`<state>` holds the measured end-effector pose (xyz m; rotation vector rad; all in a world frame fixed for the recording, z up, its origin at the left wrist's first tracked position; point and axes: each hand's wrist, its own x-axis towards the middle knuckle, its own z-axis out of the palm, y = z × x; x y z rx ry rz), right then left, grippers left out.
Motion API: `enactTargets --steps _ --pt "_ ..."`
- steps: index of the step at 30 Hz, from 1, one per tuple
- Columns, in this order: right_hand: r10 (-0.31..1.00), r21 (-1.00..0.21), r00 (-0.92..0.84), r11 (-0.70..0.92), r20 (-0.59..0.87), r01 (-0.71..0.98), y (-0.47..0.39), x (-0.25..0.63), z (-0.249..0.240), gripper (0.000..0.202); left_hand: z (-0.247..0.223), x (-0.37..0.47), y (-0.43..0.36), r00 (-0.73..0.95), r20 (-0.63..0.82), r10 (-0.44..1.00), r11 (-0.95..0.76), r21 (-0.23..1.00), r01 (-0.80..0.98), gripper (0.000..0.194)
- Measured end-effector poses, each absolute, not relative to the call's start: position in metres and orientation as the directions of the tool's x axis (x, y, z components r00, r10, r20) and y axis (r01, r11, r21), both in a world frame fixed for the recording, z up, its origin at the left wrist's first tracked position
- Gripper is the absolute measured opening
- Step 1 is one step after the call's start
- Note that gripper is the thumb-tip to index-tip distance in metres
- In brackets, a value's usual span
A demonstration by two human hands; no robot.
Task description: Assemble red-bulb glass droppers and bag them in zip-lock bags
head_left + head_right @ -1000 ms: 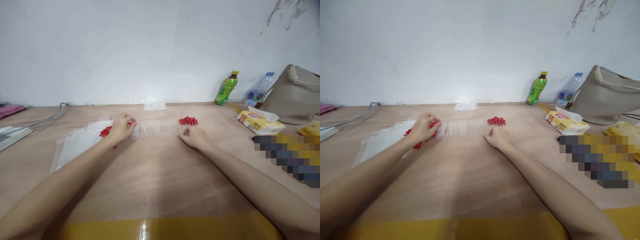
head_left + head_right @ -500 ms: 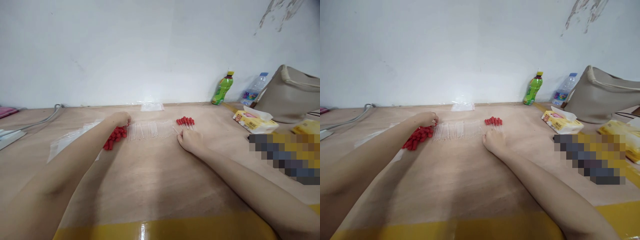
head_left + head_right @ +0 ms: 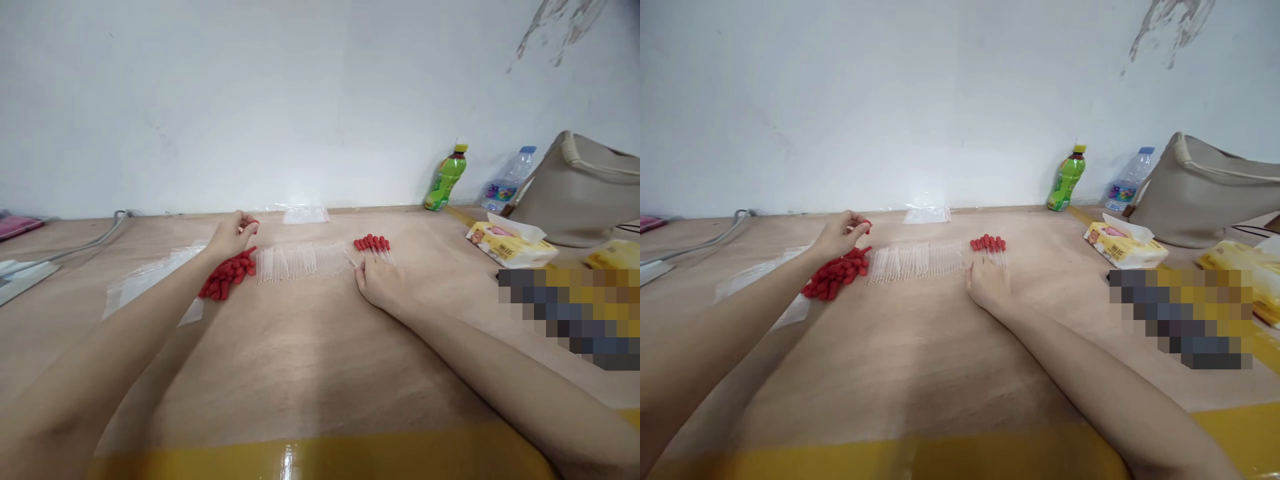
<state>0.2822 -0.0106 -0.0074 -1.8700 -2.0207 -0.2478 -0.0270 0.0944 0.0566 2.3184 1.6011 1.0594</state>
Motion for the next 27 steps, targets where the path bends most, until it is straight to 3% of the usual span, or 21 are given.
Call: enactTargets --steps 2,5,10,12,16,22,27 --pt "0.89 -0.141 -0.103 0.183 0.445 0.973 -0.008 0.283 -0.011 0.024 0.052 -0.016 0.068 0.178 0.5 0.848 -0.485 0.596 0.64 0.025" --pt "0.854 -0.222 -0.179 0.32 0.489 0.921 -0.005 0.282 -0.016 0.023 0.038 0.005 0.026 0.281 0.411 0.867 -0.497 0.751 0.434 0.033" --pt "0.767 -0.27 -0.347 0.548 0.539 0.792 -0.011 0.275 -0.016 0.025 0.012 0.034 -0.015 0.359 0.192 0.913 -0.274 0.943 0.192 0.024" --pt "0.751 -0.231 -0.397 0.577 0.528 0.784 -0.018 0.271 -0.012 0.025 0.005 0.041 -0.019 0.335 0.156 0.929 -0.223 0.96 0.171 0.023" --pt "0.734 -0.163 -0.467 0.605 0.493 0.779 -0.029 0.266 -0.003 0.023 -0.005 0.045 -0.016 0.309 0.209 0.928 -0.284 0.932 0.225 0.028" --pt "0.687 -0.133 -0.527 0.662 0.5 0.738 -0.033 0.261 0.0 0.021 -0.009 0.043 -0.014 0.369 0.277 0.887 -0.358 0.918 0.172 0.024" --pt "0.685 -0.142 -0.535 0.671 0.495 0.728 -0.038 0.258 0.005 0.021 -0.006 0.043 -0.016 0.368 0.298 0.881 -0.397 0.889 0.228 0.02"
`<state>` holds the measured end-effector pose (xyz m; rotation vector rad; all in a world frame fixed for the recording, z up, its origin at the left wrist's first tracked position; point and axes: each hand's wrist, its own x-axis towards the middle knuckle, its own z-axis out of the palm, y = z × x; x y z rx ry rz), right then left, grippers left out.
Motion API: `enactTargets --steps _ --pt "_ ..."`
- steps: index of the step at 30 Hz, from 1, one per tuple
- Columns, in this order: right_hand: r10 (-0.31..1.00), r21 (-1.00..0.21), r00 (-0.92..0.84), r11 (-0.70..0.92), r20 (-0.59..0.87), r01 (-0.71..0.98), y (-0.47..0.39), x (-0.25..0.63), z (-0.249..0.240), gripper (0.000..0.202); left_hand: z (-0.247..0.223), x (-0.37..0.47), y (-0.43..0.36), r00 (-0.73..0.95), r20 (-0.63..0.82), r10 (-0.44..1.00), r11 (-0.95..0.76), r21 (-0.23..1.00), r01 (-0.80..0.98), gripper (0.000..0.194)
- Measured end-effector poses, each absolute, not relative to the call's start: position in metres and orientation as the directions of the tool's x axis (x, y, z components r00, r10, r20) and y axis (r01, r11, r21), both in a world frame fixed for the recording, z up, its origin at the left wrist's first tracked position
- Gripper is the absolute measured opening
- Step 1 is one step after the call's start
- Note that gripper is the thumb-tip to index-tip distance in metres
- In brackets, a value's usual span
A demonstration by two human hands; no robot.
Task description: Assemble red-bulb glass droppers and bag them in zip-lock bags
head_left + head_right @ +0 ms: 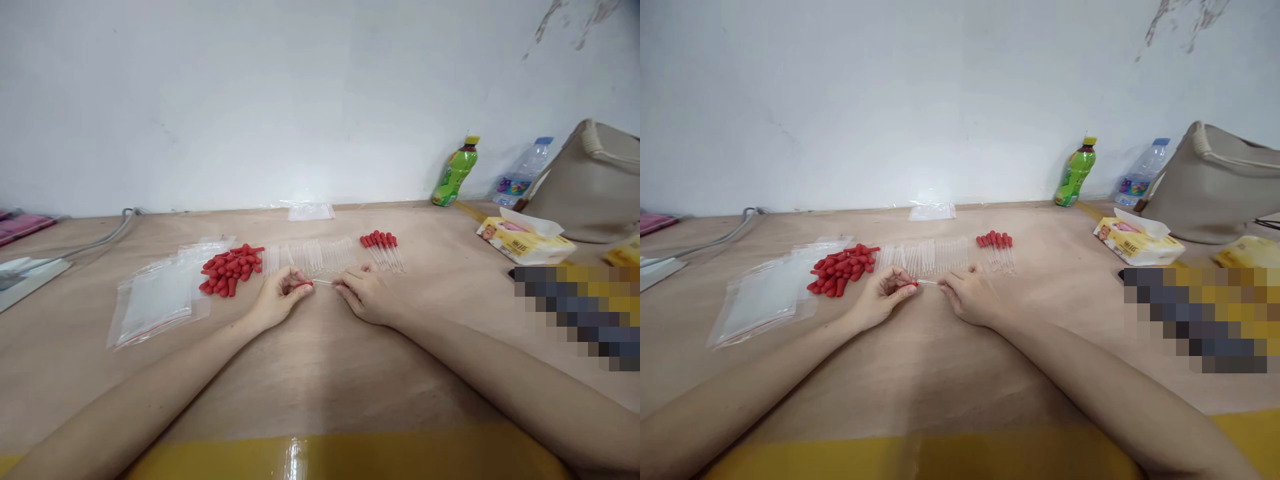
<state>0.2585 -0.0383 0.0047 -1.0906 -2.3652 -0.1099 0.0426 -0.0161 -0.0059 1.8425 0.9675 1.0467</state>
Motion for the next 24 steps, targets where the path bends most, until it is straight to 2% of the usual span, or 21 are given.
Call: enactTargets --steps 5,10,14,19,24 --pt "0.688 -0.207 -0.536 0.688 0.489 0.695 -0.043 0.256 0.005 0.019 -0.007 0.042 -0.015 0.342 0.275 0.899 -0.379 0.88 0.287 0.026" --pt "0.676 -0.289 -0.558 0.723 0.481 0.628 -0.037 0.258 -0.001 0.019 -0.004 0.039 -0.016 0.382 0.278 0.882 -0.435 0.793 0.427 0.025" --pt "0.682 -0.336 -0.579 0.728 0.447 0.598 -0.033 0.263 0.001 0.019 -0.002 0.038 -0.017 0.435 0.288 0.853 -0.481 0.757 0.442 0.023" --pt "0.686 -0.277 -0.6 0.722 0.413 0.634 -0.031 0.266 0.009 0.02 -0.003 0.039 -0.018 0.504 0.292 0.812 -0.534 0.721 0.442 0.019" --pt "0.63 -0.087 -0.618 0.73 0.47 0.678 -0.035 0.262 0.005 0.022 -0.001 0.04 -0.021 0.542 0.408 0.735 -0.675 0.517 0.526 0.017"
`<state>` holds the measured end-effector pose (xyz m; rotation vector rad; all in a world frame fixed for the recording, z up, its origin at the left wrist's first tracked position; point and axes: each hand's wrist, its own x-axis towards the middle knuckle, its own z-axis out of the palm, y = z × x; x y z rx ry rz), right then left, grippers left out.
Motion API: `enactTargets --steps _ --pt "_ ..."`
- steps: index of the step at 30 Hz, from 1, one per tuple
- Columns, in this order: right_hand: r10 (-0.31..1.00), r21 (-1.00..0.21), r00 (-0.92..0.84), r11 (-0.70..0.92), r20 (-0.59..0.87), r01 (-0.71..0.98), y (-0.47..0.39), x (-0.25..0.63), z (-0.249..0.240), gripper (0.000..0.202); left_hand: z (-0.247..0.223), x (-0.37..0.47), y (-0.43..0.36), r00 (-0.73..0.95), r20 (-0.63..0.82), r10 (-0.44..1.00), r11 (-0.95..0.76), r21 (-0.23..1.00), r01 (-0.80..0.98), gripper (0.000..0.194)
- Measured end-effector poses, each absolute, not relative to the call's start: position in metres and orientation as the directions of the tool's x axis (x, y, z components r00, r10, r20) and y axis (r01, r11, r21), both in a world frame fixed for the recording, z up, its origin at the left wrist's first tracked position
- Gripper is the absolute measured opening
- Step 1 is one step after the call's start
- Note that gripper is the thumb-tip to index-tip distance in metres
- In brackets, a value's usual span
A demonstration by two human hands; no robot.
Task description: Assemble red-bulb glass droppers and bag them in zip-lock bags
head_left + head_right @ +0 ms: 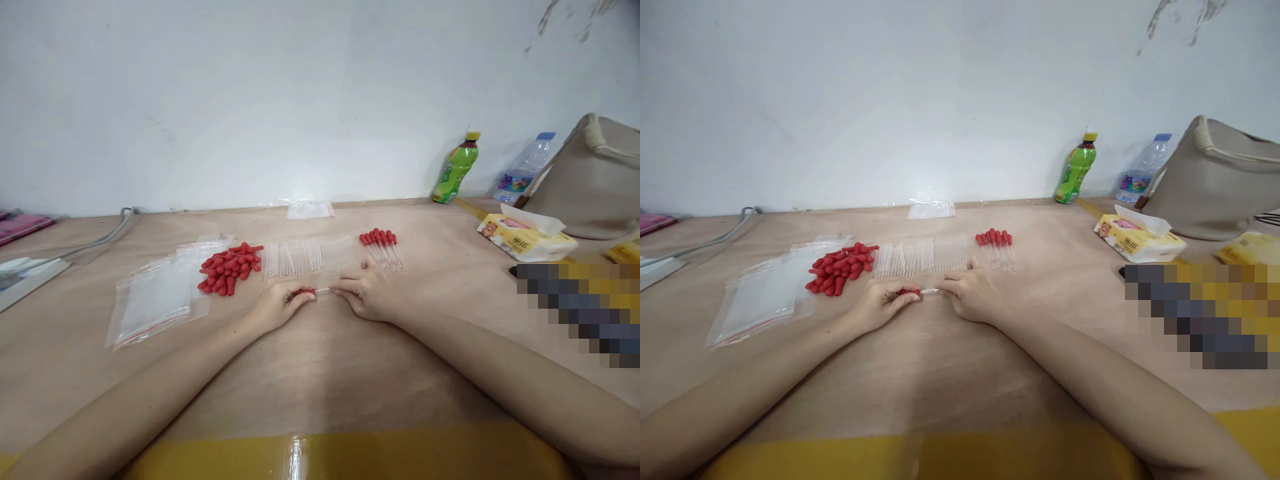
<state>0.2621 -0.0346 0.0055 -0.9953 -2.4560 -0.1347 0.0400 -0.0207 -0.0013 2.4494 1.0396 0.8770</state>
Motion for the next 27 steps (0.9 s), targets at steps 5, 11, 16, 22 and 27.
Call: enactTargets --steps 5,11,16,22,27 --pt "0.674 -0.201 -0.555 0.705 0.488 0.68 -0.035 0.258 0.001 0.021 0.0 0.039 -0.022 0.482 0.479 0.734 -0.68 0.506 0.531 0.019" --pt "0.765 -0.456 -0.454 0.639 0.457 0.619 -0.029 0.259 -0.002 0.01 -0.003 0.038 -0.02 0.417 0.339 0.843 -0.519 0.715 0.468 0.027" --pt "0.729 -0.383 -0.499 0.676 0.468 0.63 -0.032 0.257 -0.002 0.012 -0.004 0.04 -0.02 0.426 0.345 0.836 -0.532 0.7 0.477 0.024" --pt "0.727 -0.311 -0.527 0.674 0.44 0.67 -0.033 0.251 -0.001 0.018 -0.001 0.041 -0.023 0.462 0.388 0.798 -0.596 0.627 0.502 0.02" --pt "0.718 -0.28 -0.544 0.681 0.435 0.676 -0.03 0.248 -0.007 0.023 0.0 0.041 -0.024 0.492 0.391 0.778 -0.623 0.586 0.519 0.018"
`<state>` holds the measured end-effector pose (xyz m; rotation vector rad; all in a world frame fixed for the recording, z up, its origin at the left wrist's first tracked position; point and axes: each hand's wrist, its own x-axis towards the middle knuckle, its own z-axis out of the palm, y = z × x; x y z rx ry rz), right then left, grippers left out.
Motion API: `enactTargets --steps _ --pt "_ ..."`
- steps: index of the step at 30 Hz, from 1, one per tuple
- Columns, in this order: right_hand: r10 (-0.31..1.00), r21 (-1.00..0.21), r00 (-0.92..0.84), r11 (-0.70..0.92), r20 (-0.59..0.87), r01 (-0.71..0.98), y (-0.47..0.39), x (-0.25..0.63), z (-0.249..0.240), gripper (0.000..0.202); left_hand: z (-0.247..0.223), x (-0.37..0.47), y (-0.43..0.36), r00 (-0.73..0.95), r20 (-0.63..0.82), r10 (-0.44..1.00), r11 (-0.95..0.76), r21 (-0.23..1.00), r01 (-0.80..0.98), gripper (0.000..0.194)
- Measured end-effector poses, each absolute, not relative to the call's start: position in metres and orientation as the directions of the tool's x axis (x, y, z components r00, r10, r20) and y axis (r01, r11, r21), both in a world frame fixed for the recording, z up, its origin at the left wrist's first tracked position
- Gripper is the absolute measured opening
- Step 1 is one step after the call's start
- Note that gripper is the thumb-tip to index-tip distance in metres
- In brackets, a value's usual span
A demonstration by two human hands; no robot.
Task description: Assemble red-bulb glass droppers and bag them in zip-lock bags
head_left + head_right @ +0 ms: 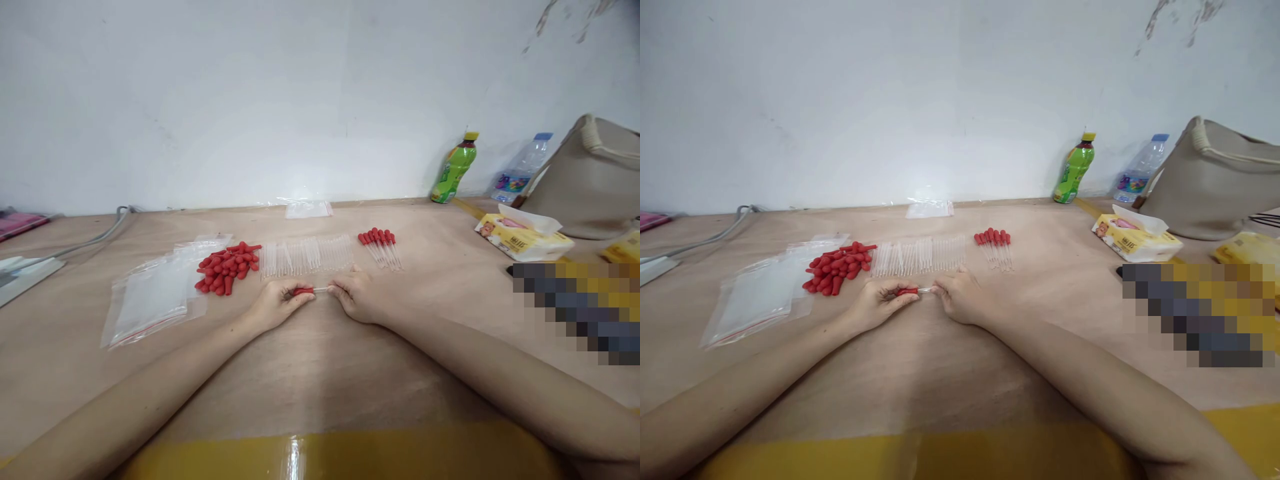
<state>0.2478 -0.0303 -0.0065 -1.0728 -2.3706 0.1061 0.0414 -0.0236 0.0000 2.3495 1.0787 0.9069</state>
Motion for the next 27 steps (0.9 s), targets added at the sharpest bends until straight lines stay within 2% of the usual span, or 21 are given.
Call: enactTargets --steps 7,11,17,19,22,24,27 --pt "0.797 -0.324 -0.5 0.598 0.338 0.734 -0.034 0.243 0.001 0.027 -0.002 0.04 -0.022 0.506 0.4 0.764 -0.641 0.557 0.528 0.019" --pt "0.784 -0.336 -0.54 0.62 0.307 0.709 -0.032 0.244 0.002 0.027 -0.002 0.039 -0.021 0.535 0.415 0.736 -0.675 0.515 0.529 0.018" --pt "0.693 -0.223 -0.652 0.718 0.306 0.659 -0.036 0.247 0.013 0.024 0.002 0.037 -0.022 0.58 0.498 0.645 -0.765 0.421 0.488 0.016" --pt "0.718 -0.234 -0.634 0.695 0.289 0.68 -0.036 0.251 0.022 0.02 0.002 0.037 -0.022 0.561 0.518 0.646 -0.763 0.409 0.501 0.021" --pt "0.852 -0.354 -0.454 0.521 0.26 0.777 -0.023 0.269 0.04 0.018 0.001 0.036 -0.021 0.524 0.506 0.685 -0.727 0.43 0.535 0.035" --pt "0.939 -0.414 -0.206 0.309 0.275 0.856 -0.007 0.287 0.05 0.022 0.0 0.036 -0.02 0.525 0.489 0.696 -0.717 0.443 0.538 0.037" --pt "0.971 -0.444 0.084 0.025 0.224 0.896 0.019 0.316 0.055 0.025 -0.001 0.036 -0.019 0.535 0.481 0.695 -0.719 0.442 0.536 0.033"
